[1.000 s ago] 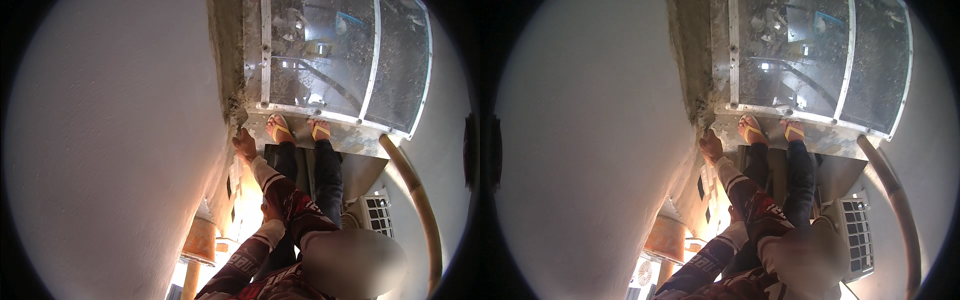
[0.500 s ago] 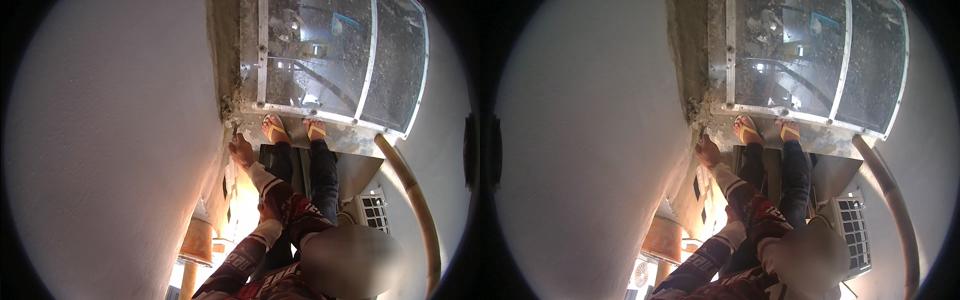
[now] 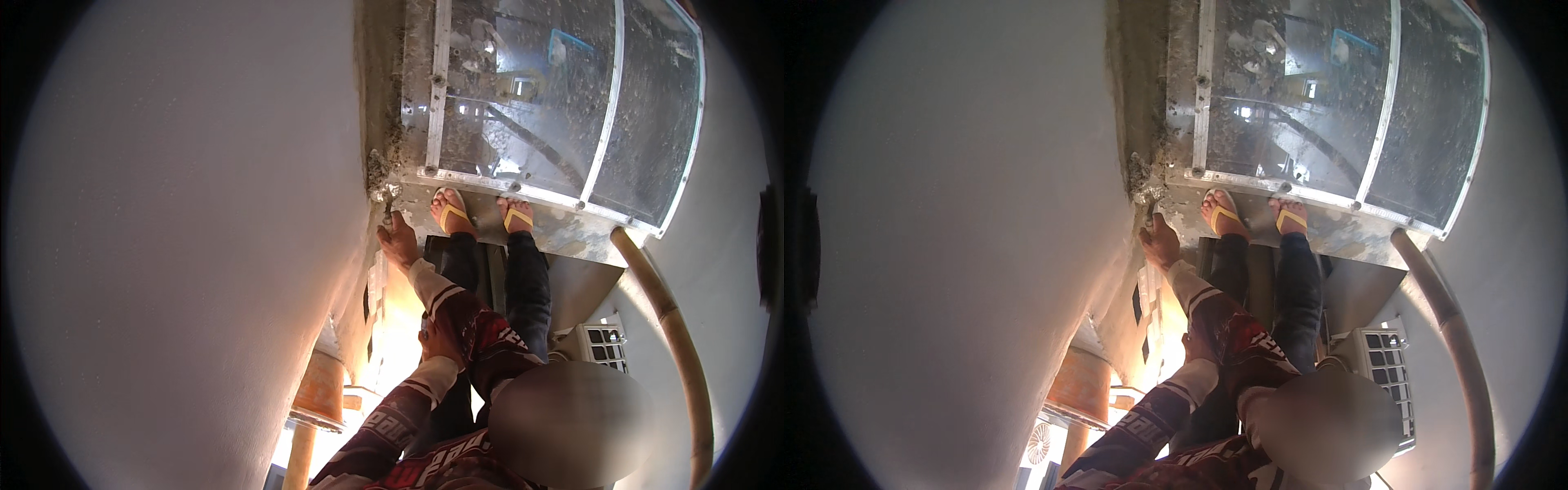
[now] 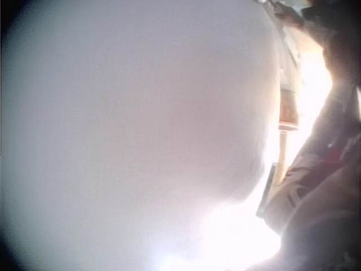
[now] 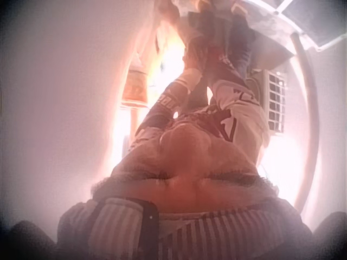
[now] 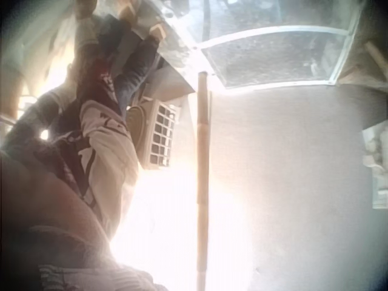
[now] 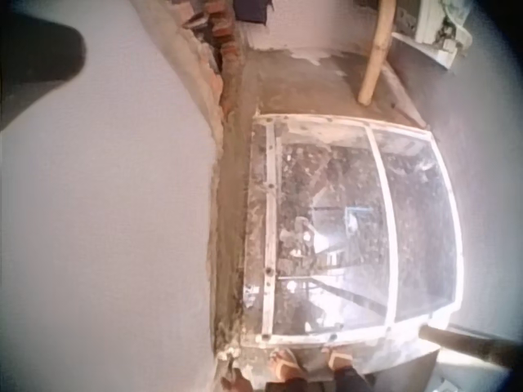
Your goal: The person applies cement to a wall using a trowel and a bucket. They repeatedly scoop cement from the bucket and spread it along the wall surface, smoothing it with the trowel.
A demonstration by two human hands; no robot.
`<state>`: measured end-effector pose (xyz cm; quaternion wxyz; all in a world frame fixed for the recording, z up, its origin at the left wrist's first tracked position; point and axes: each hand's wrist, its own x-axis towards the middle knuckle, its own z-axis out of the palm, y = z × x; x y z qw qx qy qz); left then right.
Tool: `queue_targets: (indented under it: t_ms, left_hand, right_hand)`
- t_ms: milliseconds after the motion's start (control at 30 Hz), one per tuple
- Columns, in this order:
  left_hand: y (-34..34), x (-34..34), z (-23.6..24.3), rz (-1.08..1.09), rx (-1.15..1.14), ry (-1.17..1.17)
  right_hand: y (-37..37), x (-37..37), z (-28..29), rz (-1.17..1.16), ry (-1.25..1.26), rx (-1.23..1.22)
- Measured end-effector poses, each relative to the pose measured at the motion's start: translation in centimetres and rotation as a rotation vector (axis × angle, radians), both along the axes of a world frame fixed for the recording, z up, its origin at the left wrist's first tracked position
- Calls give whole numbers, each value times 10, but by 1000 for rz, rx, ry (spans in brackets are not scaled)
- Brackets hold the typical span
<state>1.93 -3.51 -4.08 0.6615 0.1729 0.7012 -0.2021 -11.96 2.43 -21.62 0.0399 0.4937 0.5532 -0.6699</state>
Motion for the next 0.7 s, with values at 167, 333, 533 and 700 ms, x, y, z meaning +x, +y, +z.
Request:
queue_targets:
  t_ms: [167, 333, 533, 700]
  left_hand:
    - [25, -8, 19, 4, 80, 92]
    - [33, -11, 35, 20, 121, 148]
    - [30, 9, 43, 200, 221, 237]
    - [12, 45, 38, 331, 305, 373]
  right_hand:
    - [31, 36, 27, 140, -32, -26]
    - [83, 89, 72, 534, 42, 306]
    - [117, 146, 163, 880, 37, 90]
    - [102, 147, 270, 1195, 500, 318]
